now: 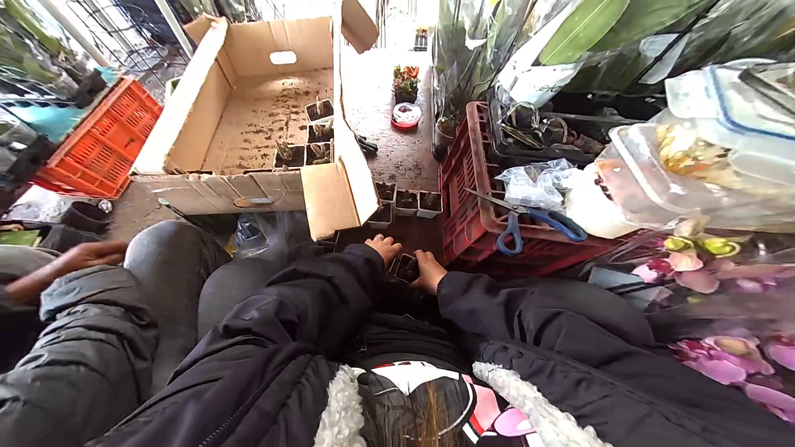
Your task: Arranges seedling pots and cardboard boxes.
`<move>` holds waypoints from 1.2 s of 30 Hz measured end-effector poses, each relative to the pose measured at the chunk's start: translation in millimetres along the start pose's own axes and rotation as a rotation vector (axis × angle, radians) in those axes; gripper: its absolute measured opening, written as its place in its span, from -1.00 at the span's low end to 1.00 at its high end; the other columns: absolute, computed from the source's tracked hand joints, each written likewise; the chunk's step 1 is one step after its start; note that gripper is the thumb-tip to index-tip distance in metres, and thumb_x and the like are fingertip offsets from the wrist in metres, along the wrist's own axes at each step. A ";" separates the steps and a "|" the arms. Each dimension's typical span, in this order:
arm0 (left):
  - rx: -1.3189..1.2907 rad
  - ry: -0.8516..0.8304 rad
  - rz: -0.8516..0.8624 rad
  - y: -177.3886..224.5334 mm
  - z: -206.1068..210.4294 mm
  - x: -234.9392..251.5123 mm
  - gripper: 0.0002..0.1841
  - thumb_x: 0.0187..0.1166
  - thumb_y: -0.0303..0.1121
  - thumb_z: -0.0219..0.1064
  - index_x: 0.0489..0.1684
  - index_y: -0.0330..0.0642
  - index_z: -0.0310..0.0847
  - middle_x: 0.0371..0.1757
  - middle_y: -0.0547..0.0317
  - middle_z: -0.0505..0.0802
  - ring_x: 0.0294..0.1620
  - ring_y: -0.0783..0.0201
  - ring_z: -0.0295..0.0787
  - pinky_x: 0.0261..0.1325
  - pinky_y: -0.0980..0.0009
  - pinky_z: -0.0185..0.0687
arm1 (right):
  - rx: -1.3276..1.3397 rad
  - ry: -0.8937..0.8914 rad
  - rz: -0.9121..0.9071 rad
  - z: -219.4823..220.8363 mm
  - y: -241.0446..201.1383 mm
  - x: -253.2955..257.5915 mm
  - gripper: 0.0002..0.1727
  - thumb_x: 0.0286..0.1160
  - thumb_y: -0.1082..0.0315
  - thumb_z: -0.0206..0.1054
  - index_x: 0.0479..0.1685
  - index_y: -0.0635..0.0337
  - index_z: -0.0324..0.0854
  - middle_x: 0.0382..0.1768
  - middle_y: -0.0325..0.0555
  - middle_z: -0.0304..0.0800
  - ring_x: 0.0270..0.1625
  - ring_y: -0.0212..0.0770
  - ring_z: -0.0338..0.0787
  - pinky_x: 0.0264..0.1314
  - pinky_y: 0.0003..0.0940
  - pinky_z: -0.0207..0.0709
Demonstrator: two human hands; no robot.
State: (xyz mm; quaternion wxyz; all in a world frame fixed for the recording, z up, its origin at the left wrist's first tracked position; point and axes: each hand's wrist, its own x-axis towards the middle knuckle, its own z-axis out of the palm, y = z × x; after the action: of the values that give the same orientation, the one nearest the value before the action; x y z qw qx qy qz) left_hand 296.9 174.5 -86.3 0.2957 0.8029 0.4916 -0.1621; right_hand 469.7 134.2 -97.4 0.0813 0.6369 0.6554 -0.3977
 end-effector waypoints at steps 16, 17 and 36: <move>-0.069 0.064 0.092 -4.0 10.0 -8.3 -0.14 0.17 -0.13 0.76 0.61 -0.06 0.51 0.59 -0.12 0.62 0.66 -0.31 0.41 0.44 -0.36 0.54 | -0.056 0.004 -0.129 -12.4 -9.8 1.8 -0.02 0.00 0.38 0.78 0.60 0.31 0.37 0.51 0.35 0.45 0.47 0.27 0.61 0.47 0.19 0.55; -0.077 0.065 0.084 -0.6 5.4 -14.6 -0.15 0.19 -0.11 0.75 0.61 -0.05 0.51 0.58 -0.11 0.63 0.66 -0.29 0.42 0.46 -0.34 0.52 | -0.064 -0.002 -0.144 -16.9 -11.3 -0.7 -0.01 -0.02 0.37 0.78 0.60 0.31 0.37 0.51 0.34 0.46 0.47 0.27 0.61 0.48 0.19 0.54; -0.231 0.242 0.188 29.1 -122.1 -253.8 -0.21 0.14 -0.17 0.79 0.47 -0.21 0.62 0.31 -0.18 0.79 0.36 -0.10 0.73 0.45 -0.17 0.59 | 0.069 0.045 -0.480 -111.9 -23.7 -119.2 -0.11 -0.16 0.11 0.82 0.40 0.10 0.61 0.27 0.04 0.69 0.31 0.00 0.71 0.40 0.07 0.58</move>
State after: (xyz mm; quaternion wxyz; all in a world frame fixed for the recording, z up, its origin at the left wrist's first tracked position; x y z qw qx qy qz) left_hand 201.2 66.1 157.1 0.3386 0.8196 0.4616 0.0217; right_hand 514.1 115.3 60.6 -0.0520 0.4738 0.7757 -0.4137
